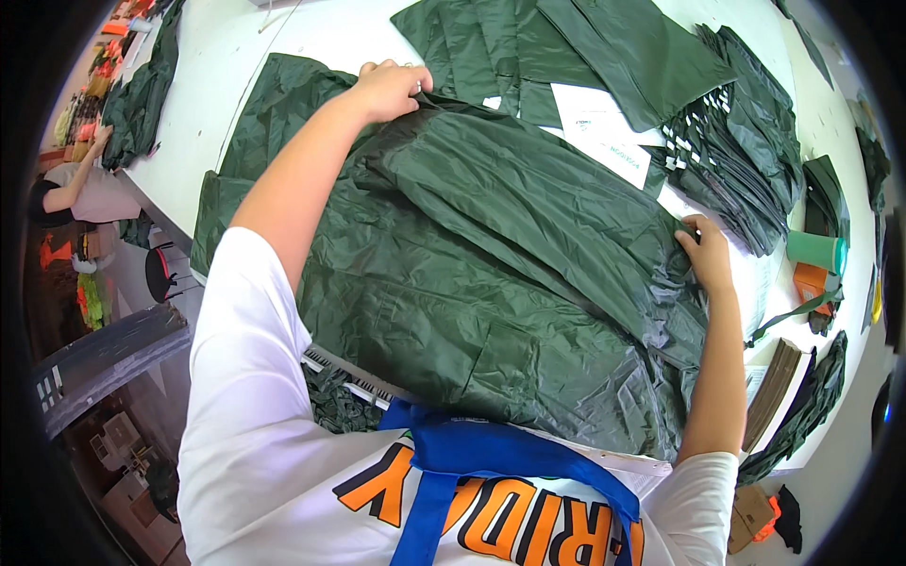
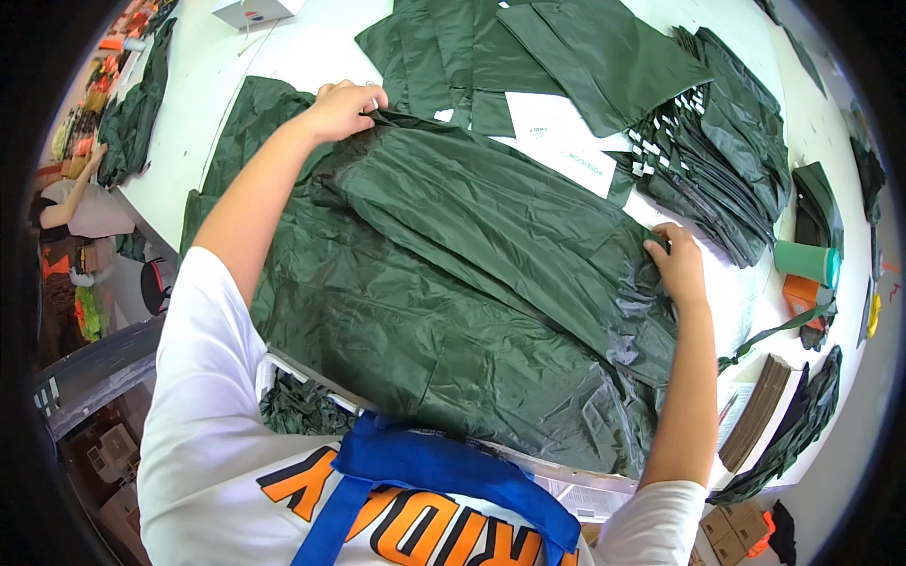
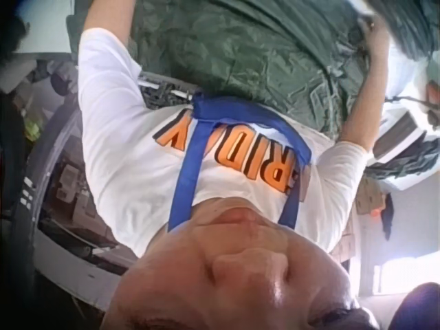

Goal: The person folds a dark green jacket on a white table, aligning seams and smoothing the fabric. The jacket is then placed into a dark green drawstring bag, which is closed and set aside. The person repeats the process with a second jacket.

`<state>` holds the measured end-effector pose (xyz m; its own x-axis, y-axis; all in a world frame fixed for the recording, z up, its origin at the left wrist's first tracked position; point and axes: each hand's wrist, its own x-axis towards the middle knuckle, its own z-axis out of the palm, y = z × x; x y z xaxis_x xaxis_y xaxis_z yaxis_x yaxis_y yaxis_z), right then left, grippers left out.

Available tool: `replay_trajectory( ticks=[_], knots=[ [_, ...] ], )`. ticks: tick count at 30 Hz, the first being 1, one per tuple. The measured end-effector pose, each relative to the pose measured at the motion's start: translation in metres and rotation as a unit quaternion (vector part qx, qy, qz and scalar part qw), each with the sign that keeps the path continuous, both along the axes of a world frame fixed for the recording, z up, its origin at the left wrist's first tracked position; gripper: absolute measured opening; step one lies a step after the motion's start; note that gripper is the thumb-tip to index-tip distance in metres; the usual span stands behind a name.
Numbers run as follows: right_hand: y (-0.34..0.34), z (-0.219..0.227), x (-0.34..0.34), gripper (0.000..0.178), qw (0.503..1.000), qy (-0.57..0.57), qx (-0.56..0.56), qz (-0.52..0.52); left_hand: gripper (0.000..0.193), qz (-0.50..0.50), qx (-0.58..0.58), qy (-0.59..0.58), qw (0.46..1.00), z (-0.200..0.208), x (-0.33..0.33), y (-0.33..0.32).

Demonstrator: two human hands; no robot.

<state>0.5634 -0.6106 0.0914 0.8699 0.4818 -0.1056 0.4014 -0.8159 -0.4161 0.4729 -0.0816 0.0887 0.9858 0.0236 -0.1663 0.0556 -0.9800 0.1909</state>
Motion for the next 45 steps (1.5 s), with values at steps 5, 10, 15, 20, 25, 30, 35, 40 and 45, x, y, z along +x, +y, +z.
replay_trajectory(
  ticks=[5,10,15,20,25,30,35,40,45],
  knots=[
    [0.005,0.058,0.004,0.023,0.981,0.123,-0.136,0.064,0.018,-0.109,-0.058,0.084,0.989,0.023,0.003,0.016],
    [-0.006,0.155,-0.131,0.019,1.000,0.010,0.018,-0.020,0.018,-0.089,0.014,-0.194,0.977,0.105,-0.132,-0.002],
    [-0.034,0.119,-0.277,0.023,0.973,-0.103,0.076,0.192,0.017,-0.135,0.059,-0.261,0.954,0.073,-0.295,-0.026],
    [-0.042,0.051,-0.322,0.013,0.972,-0.085,0.037,0.214,0.019,-0.044,-0.076,-0.021,0.996,0.062,-0.344,-0.057],
    [-0.039,0.054,-0.318,0.022,0.976,0.034,-0.029,0.214,0.055,-0.029,-0.036,-0.137,0.989,0.068,-0.305,-0.127],
    [-0.109,0.075,-0.238,0.041,0.994,-0.094,0.061,0.013,0.063,0.008,0.001,-0.110,0.994,-0.006,-0.328,-0.129],
    [-0.209,0.065,-0.175,0.036,0.987,-0.092,-0.129,0.015,0.063,-0.005,0.012,-0.120,0.993,-0.011,-0.321,-0.131],
    [-0.260,0.041,-0.150,0.015,0.979,-0.097,-0.163,-0.077,0.065,0.005,0.023,-0.107,0.994,-0.021,-0.324,-0.132],
    [-0.267,0.016,-0.142,0.021,0.967,-0.069,-0.218,-0.116,0.069,0.005,0.005,-0.127,0.992,-0.027,-0.307,-0.149]
  ],
)
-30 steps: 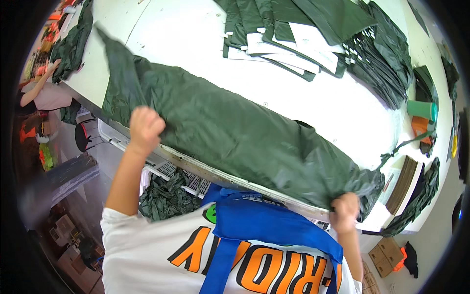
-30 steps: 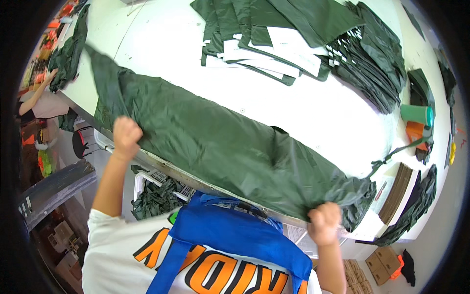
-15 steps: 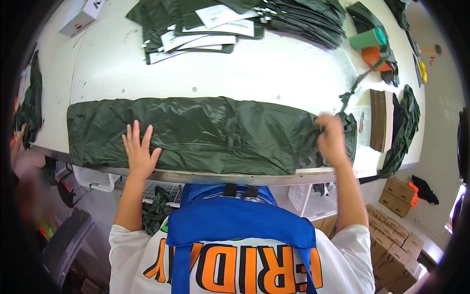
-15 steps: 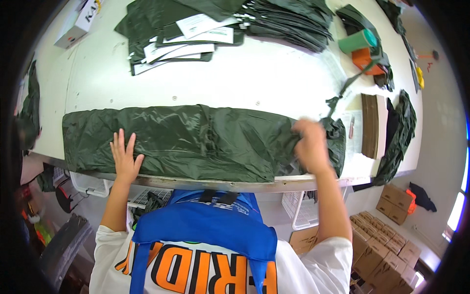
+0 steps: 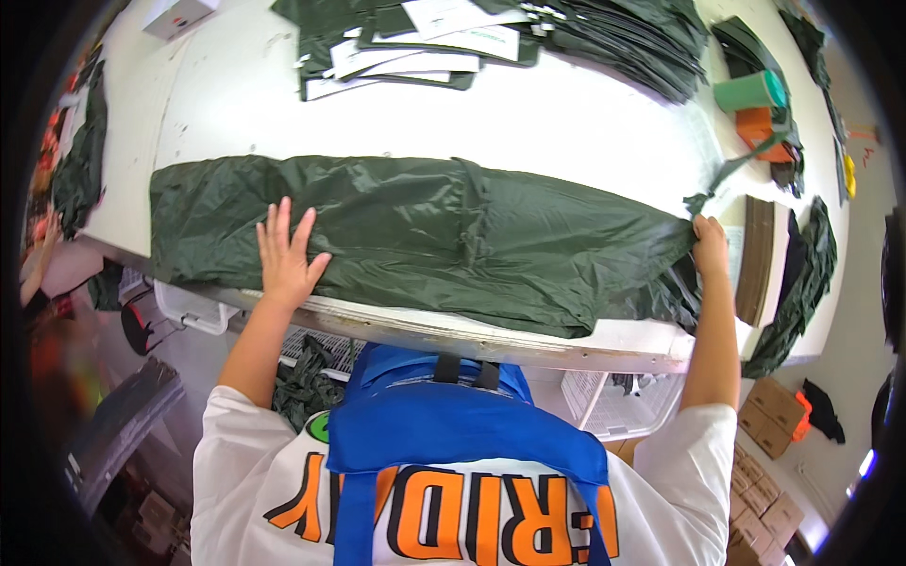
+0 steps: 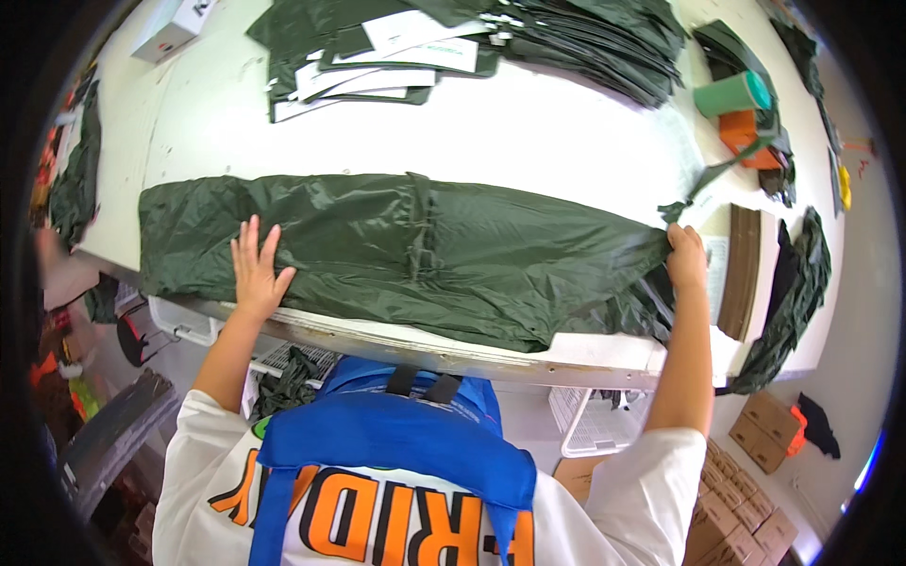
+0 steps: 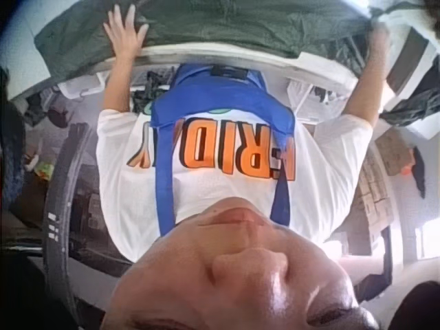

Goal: The person folds a dark green jacket on a white table, aligning seams and smoothing the fabric. The jacket is then placed into a dark green drawstring bag, which is closed and set aside. The person repeats the process with a second jacket.

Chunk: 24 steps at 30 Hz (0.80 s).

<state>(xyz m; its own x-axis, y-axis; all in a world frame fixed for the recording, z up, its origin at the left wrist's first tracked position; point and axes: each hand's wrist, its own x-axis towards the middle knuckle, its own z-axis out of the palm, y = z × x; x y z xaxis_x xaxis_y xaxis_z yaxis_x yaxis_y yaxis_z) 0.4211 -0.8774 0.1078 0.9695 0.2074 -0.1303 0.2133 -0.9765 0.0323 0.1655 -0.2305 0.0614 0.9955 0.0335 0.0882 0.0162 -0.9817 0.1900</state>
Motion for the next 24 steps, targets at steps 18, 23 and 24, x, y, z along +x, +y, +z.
replay_trajectory(
  ticks=[18,23,24],
  knots=[
    [0.379,0.001,-0.085,0.059,0.914,-0.018,0.360,0.184,0.065,0.014,-0.017,0.009,1.000,0.005,-0.009,0.004],
    [0.324,0.018,-0.140,0.058,0.963,0.041,0.194,0.185,0.058,0.022,-0.135,-0.047,0.989,0.049,0.024,-0.003],
    [0.319,0.020,-0.149,0.057,0.959,0.082,0.169,0.211,0.057,0.022,-0.164,-0.093,0.982,0.064,0.038,-0.013]
  ],
)
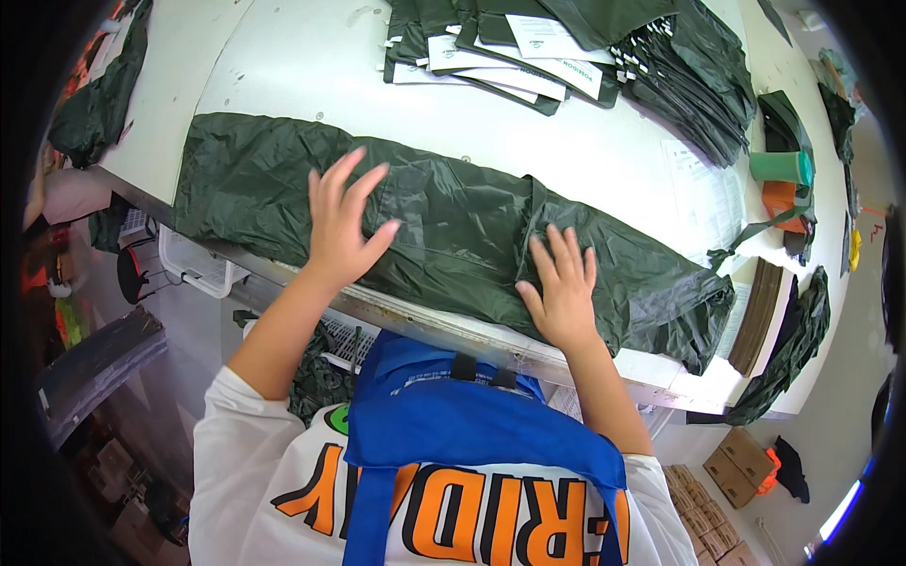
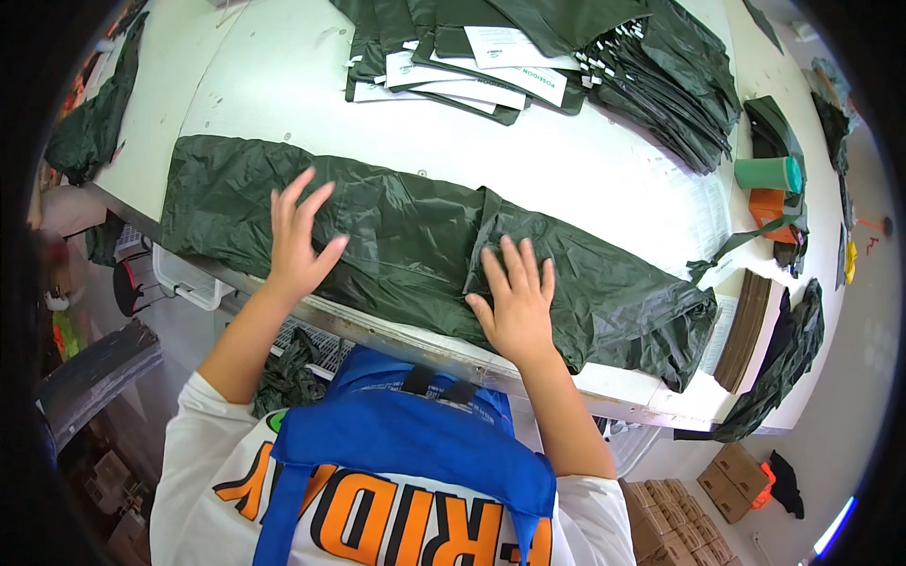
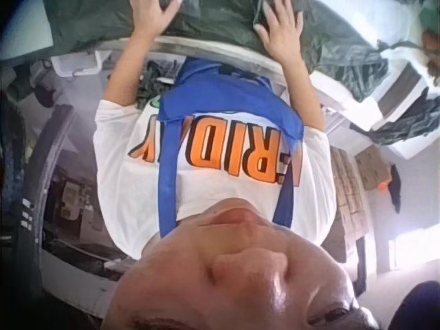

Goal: The person folds a dark green jacket on a white table, aligning seams and smoothing the fabric. The jacket is then placed into a dark green drawstring bag, which is closed and set aside. The person repeats the process with a second jacket.

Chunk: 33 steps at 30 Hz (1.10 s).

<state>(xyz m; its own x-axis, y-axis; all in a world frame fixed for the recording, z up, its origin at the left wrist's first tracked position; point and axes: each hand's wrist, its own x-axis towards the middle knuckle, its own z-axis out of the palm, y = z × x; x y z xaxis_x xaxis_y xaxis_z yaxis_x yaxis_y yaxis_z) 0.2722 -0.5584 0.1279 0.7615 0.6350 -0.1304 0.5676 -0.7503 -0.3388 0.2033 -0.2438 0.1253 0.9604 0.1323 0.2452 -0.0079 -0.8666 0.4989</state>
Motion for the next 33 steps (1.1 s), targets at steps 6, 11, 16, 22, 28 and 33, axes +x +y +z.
replay_trajectory(
  ticks=[6,11,16,22,28,33],
  knots=[
    [-0.056,-0.003,0.094,0.032,0.979,-0.125,0.033,-0.160,0.047,-0.275,0.013,0.029,0.961,-0.010,0.125,-0.074],
    [-0.113,-0.031,0.133,0.039,0.967,-0.031,-0.126,-0.219,0.020,-0.379,0.055,0.038,0.923,-0.045,0.167,-0.091],
    [-0.111,-0.042,0.135,0.034,0.963,-0.109,-0.115,-0.216,0.015,-0.346,0.069,-0.003,0.936,-0.048,0.149,-0.075],
    [-0.043,-0.015,0.088,0.056,0.968,-0.192,0.014,-0.161,0.048,-0.221,0.087,0.046,0.970,0.014,0.088,-0.085],
    [0.049,-0.017,0.025,0.044,0.983,0.047,0.166,-0.067,0.057,0.054,0.191,0.177,0.964,0.000,-0.026,0.013],
    [0.052,-0.034,0.103,0.027,0.995,-0.065,-0.005,-0.072,0.069,0.482,-0.170,0.054,0.858,-0.040,-0.112,0.106]
  ],
)
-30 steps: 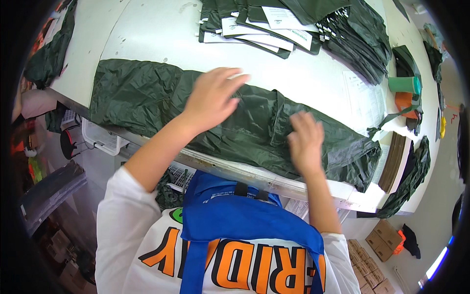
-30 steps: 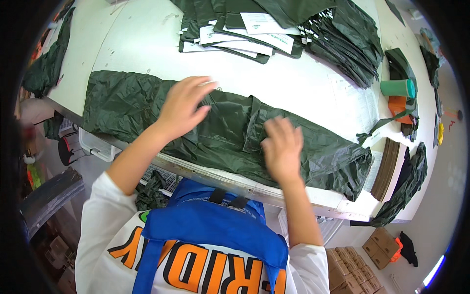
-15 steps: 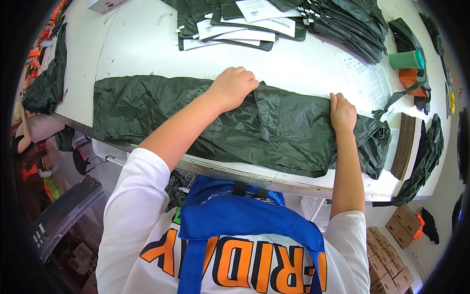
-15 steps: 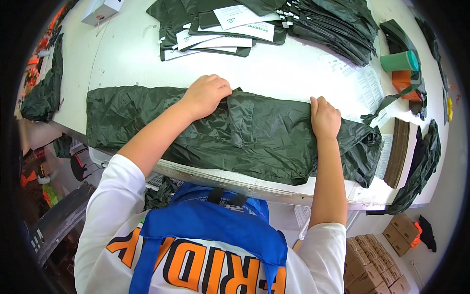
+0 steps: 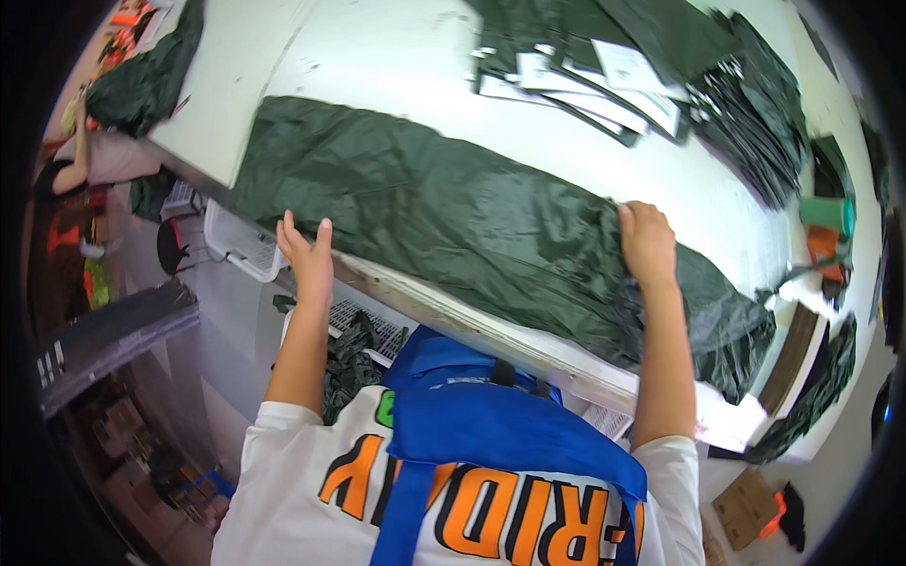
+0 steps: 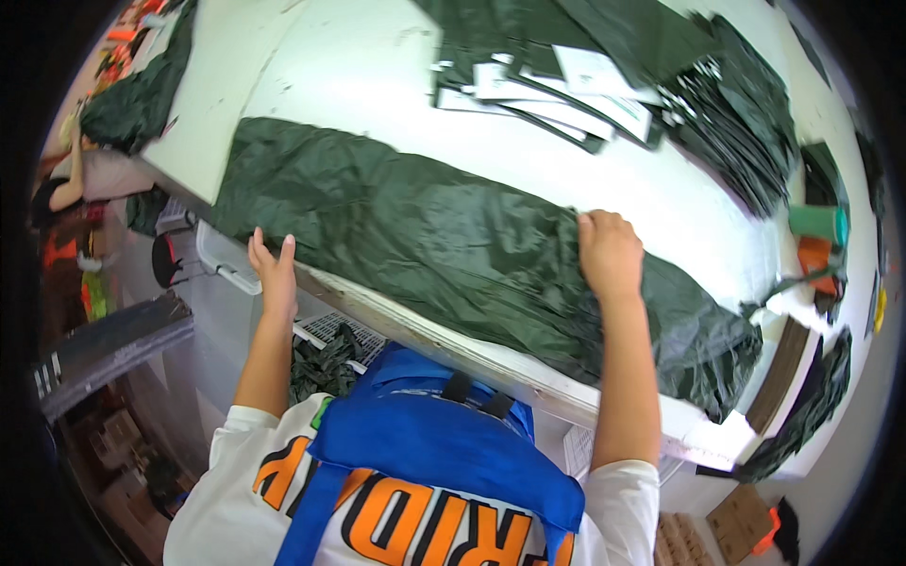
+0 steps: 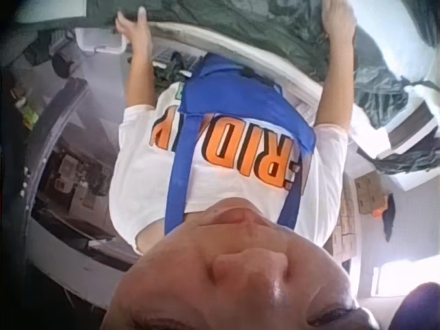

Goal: The person folds a dark green jacket on a white table, aligning seams and smoothing the fabric. The jacket is then placed into a dark green drawstring bag, which is closed and set aside. The person repeats the process with a second jacket.

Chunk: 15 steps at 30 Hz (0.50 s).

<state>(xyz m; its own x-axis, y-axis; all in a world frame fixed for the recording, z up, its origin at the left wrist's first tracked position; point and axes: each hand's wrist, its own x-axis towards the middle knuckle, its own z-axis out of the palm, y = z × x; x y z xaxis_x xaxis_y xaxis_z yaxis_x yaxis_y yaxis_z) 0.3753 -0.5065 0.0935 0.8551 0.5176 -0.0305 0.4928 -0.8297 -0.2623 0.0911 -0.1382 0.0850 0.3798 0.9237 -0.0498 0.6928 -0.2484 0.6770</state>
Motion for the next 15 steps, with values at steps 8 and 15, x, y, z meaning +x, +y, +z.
replay_trajectory(
  ticks=[8,15],
  knots=[
    [0.035,-0.040,-0.003,0.037,0.997,-0.062,-0.032,-0.025,0.061,0.226,-0.333,-0.290,0.868,-0.006,-0.008,0.096],
    [0.052,-0.020,-0.022,0.028,0.991,-0.067,-0.087,-0.081,0.040,0.216,-0.288,-0.342,0.868,0.003,0.002,0.127]
  ],
)
